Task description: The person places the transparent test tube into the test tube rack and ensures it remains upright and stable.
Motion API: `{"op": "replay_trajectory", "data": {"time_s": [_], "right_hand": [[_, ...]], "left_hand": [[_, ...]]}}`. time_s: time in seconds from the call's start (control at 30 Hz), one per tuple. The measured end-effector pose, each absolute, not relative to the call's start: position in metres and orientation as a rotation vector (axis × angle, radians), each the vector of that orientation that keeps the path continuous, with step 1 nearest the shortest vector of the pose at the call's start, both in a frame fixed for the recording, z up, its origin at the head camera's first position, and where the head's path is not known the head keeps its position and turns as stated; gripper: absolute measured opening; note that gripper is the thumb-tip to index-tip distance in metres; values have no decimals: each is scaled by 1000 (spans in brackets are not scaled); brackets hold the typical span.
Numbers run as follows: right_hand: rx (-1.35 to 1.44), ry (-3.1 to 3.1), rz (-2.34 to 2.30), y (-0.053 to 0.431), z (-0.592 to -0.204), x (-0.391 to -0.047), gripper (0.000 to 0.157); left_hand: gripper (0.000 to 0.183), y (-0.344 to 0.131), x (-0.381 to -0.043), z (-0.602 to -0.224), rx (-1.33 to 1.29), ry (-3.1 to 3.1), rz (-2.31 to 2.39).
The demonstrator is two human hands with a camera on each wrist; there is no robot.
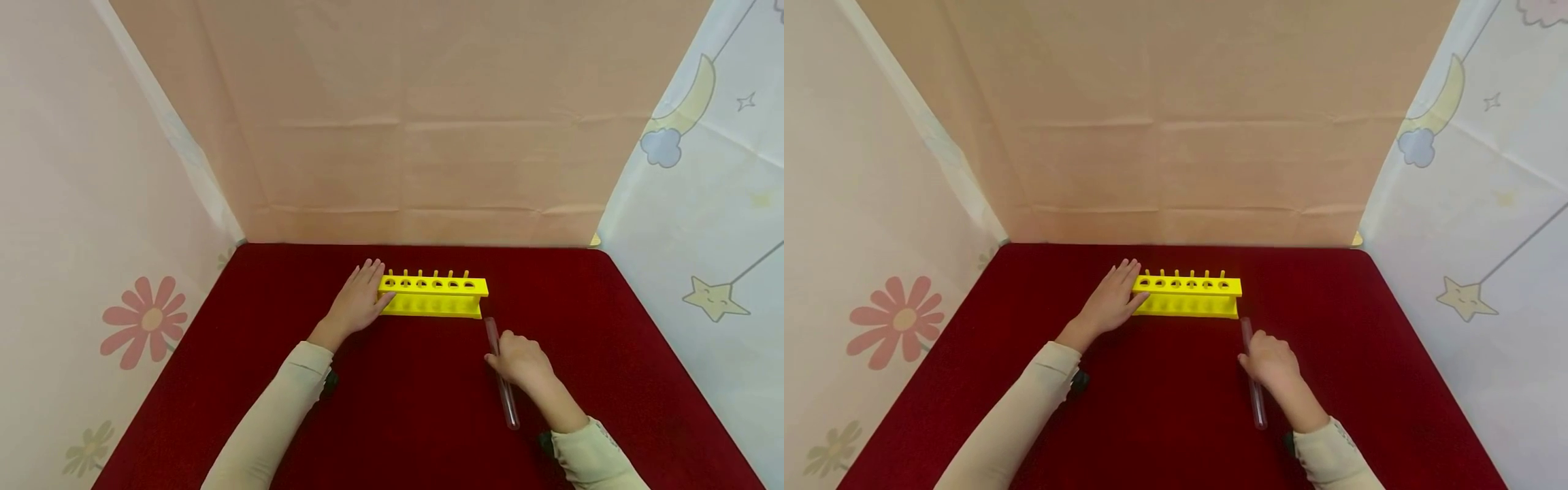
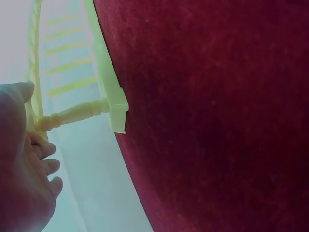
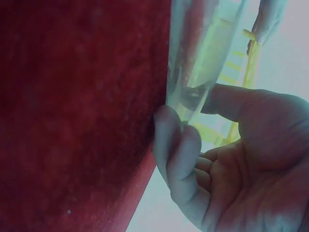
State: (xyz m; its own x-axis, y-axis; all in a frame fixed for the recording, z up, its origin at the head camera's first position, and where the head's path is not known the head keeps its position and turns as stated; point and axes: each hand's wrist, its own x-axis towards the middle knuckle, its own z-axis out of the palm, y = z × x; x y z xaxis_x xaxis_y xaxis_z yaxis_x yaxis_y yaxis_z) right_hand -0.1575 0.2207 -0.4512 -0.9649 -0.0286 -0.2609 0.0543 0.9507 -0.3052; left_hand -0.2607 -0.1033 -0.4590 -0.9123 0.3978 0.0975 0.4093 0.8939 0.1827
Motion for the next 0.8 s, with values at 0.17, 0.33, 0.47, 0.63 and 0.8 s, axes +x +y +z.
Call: {"op": "replay_trajectory", "data": {"time_s": [0.17,0.33,0.47,0.63,0.8], "right_hand": [[7,2822,-483,226,-448,-158,28],[0,2805,-516,230,-441,-157,25],[5,2802,-550,231,-431,-156,24],[-4,2816,-591,232,-420,-154,37],[-30,2838,-637,233,-407,-151,42]], "left_hand": [[75,-103,-261,-458,-667,-3003,-239],[75,-102,-260,-455,-670,-3021,-230],[76,-102,-260,-455,-657,-3039,-240],[76,-102,-261,-457,-652,-3041,-247],[76,-102,-260,-457,-660,-3041,-243]]}}
